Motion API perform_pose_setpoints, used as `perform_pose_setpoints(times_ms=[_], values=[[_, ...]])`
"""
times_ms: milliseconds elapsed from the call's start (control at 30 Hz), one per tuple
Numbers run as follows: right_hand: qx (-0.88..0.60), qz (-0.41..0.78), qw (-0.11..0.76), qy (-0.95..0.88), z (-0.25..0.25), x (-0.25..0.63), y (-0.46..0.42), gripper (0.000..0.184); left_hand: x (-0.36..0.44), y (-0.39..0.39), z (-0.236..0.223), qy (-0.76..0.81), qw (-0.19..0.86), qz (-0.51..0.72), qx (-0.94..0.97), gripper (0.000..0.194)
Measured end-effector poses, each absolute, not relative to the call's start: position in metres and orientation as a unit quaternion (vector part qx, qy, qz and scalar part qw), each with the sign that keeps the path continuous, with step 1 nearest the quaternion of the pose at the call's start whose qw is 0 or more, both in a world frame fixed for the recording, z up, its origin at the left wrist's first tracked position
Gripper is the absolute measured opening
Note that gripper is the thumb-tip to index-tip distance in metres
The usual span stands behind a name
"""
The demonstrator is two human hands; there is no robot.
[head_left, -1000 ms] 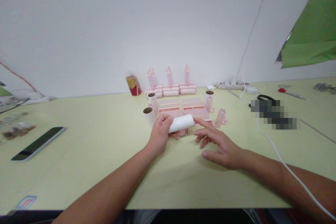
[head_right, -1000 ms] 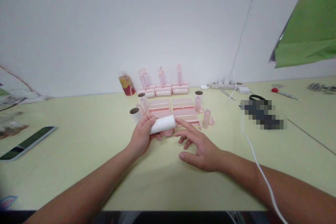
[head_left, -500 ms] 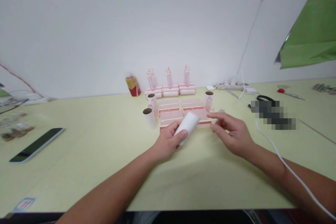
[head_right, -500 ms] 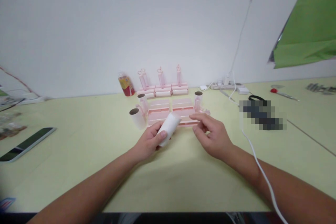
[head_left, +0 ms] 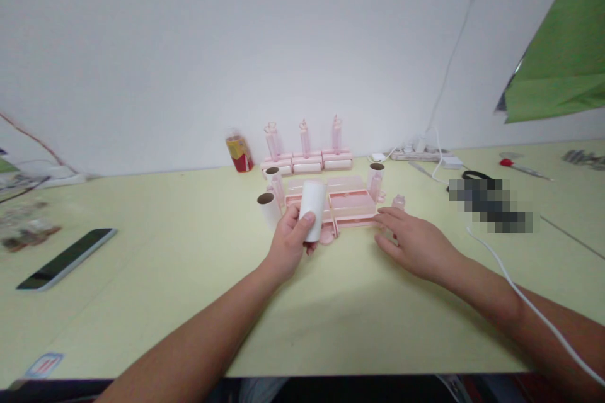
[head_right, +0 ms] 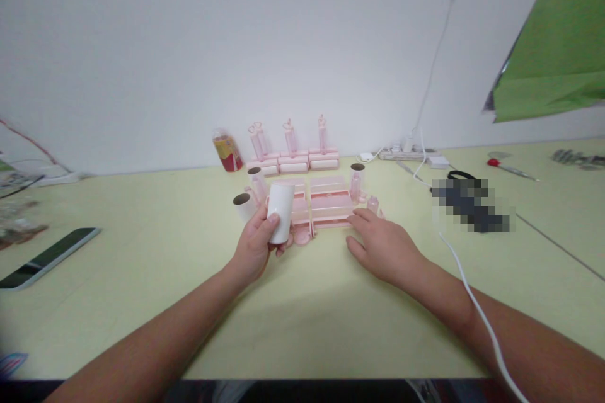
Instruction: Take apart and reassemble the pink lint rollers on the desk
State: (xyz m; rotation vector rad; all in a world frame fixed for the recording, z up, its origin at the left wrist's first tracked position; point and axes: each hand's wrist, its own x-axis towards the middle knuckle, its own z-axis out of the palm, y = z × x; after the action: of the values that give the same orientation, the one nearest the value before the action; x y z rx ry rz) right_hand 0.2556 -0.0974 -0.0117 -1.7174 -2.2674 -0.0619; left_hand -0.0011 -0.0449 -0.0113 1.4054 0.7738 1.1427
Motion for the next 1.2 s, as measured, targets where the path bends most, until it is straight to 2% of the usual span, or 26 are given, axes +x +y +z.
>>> perform_pose_setpoints(times_ms=[167, 367, 633, 767, 900, 1067, 1200], values=[[-0.607, 0.001, 0.098, -0.789, -0.014, 0.251, -0.099, 0.046, -0.001, -0.044, -0.013, 0.336, 0.551, 0.476, 0.597, 0.041], [-0.623, 0.001, 0.068, -0.779, -0.008, 0.25, -0.1, 0.034, -0.001, -0.044, -0.013, 0.343, 0.55, 0.472, 0.597, 0.04], [-0.635, 0.014, 0.021, -0.772, -0.011, 0.253, -0.102, 0.029, 0.0, -0.045, -0.013, 0.348, 0.552, 0.468, 0.596, 0.04], [-0.641, 0.01, 0.015, -0.767, -0.01, 0.255, -0.099, 0.019, 0.0, -0.046, -0.012, 0.345, 0.556, 0.468, 0.594, 0.041], [-0.644, -0.004, 0.04, -0.764, -0.004, 0.255, -0.098, 0.017, 0.002, -0.047, -0.009, 0.336, 0.575, 0.453, 0.593, 0.04], [-0.621, -0.002, 0.128, -0.773, 0.004, 0.258, -0.1, 0.01, 0.004, -0.05, -0.009, 0.342, 0.606, 0.406, 0.593, 0.042], [-0.594, 0.038, 0.222, -0.772, 0.004, 0.257, -0.1, 0.02, 0.004, -0.052, -0.008, 0.364, 0.599, 0.402, 0.589, 0.044]])
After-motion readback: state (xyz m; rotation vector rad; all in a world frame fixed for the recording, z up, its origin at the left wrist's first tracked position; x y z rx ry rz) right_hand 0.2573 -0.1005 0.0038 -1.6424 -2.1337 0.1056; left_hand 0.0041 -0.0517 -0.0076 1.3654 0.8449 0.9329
